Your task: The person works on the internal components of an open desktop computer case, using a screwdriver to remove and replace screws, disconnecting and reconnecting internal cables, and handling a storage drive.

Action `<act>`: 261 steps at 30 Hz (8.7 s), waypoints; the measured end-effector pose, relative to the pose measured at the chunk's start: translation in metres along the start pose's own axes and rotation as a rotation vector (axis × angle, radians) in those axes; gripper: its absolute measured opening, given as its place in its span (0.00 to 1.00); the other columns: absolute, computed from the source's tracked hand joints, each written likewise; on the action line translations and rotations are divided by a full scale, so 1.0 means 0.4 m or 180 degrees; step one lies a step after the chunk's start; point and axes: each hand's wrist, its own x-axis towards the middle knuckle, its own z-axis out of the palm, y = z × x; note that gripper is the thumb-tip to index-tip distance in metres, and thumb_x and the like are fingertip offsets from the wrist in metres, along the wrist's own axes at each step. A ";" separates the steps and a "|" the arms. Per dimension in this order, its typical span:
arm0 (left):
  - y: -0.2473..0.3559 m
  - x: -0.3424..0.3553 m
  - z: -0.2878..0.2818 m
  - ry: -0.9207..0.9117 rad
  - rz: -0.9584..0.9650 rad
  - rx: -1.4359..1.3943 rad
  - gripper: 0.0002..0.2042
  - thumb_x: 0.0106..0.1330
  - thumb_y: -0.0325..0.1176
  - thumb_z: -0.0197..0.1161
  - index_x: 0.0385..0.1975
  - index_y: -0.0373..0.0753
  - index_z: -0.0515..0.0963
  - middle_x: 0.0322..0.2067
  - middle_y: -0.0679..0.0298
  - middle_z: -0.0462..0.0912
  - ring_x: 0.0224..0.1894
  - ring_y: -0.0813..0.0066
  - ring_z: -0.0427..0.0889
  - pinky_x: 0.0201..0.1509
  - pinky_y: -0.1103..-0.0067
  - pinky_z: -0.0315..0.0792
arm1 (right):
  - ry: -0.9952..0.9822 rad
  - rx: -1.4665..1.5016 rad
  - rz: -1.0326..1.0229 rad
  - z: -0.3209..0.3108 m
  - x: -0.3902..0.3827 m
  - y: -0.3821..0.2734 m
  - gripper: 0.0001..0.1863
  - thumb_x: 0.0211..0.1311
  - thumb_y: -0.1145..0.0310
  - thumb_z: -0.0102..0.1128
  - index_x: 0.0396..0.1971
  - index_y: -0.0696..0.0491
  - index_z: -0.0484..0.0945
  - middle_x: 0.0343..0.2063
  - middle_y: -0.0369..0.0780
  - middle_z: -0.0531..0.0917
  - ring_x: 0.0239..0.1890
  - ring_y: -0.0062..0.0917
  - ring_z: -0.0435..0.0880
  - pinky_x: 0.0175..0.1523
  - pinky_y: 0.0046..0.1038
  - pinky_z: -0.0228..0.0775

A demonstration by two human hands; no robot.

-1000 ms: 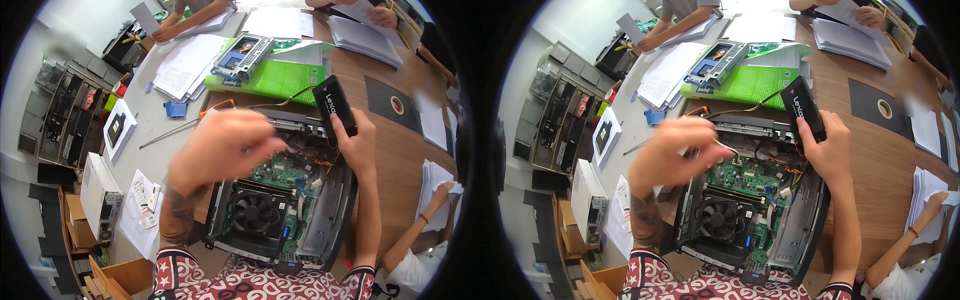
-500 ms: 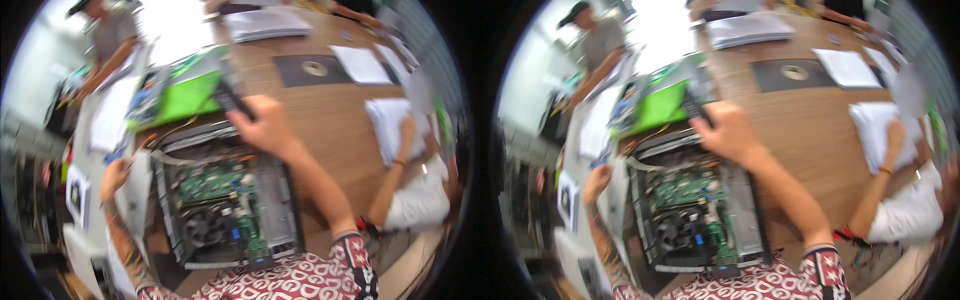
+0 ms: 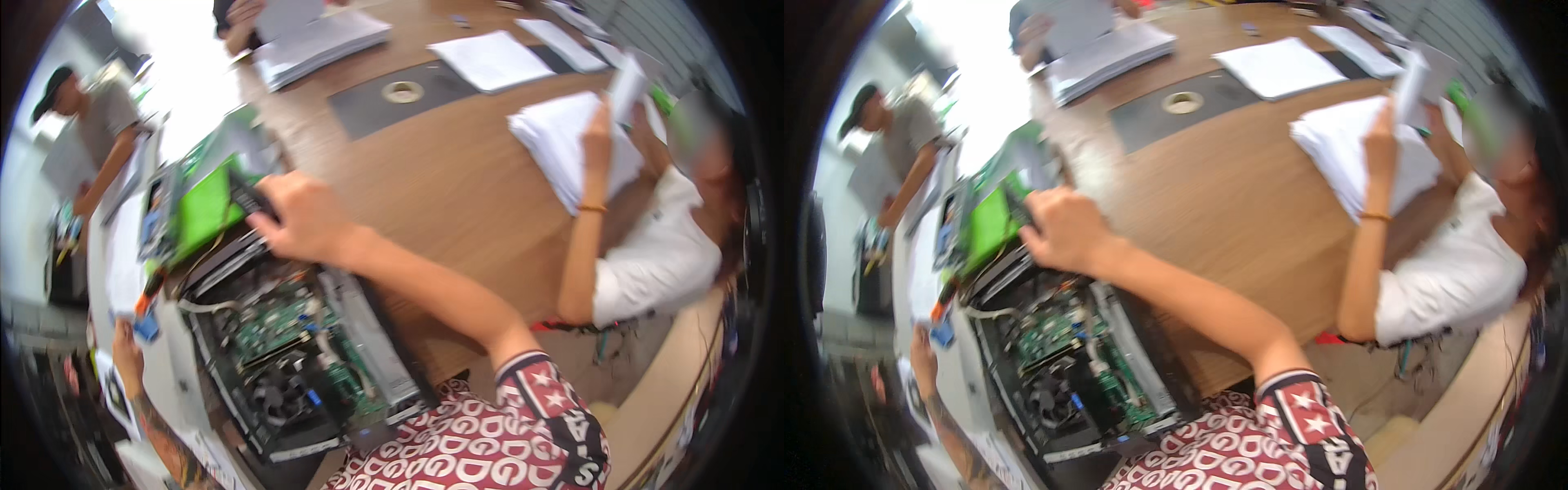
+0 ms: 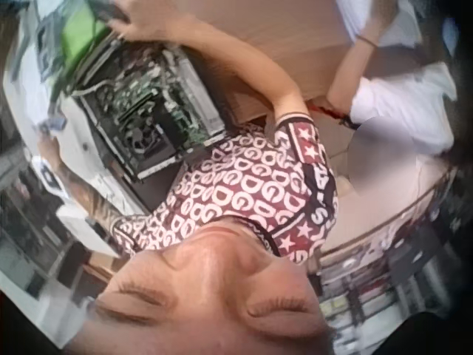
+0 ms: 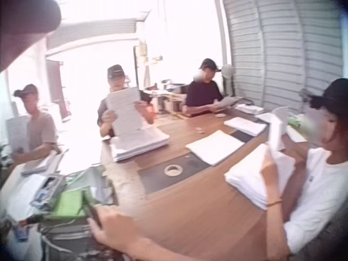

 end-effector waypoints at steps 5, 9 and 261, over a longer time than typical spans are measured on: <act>0.141 0.008 -0.210 0.0728 -0.0129 0.0246 0.07 0.76 0.31 0.46 0.44 0.38 0.71 0.31 0.48 0.77 0.33 0.46 0.77 0.36 0.66 0.70 | -0.0185 0.0207 0.0006 -0.039 0.012 0.000 0.15 0.56 0.64 0.65 0.37 0.59 0.78 0.33 0.51 0.83 0.39 0.46 0.83 0.45 0.42 0.74; 0.117 -0.072 -0.310 0.1501 0.0284 0.0007 0.06 0.76 0.27 0.48 0.46 0.37 0.71 0.26 0.61 0.69 0.27 0.74 0.65 0.33 0.79 0.65 | -0.0420 0.0569 0.0094 -0.040 0.060 -0.004 0.17 0.54 0.65 0.69 0.38 0.60 0.80 0.32 0.51 0.83 0.37 0.44 0.83 0.44 0.39 0.74; 0.860 0.112 -0.358 0.0928 0.1266 -0.4145 0.29 0.65 0.32 0.67 0.63 0.30 0.66 0.44 0.46 0.83 0.42 0.65 0.84 0.47 0.77 0.78 | -0.0801 0.1755 -0.0671 0.000 0.061 -0.141 0.08 0.64 0.72 0.63 0.38 0.61 0.82 0.30 0.39 0.81 0.31 0.24 0.81 0.39 0.25 0.72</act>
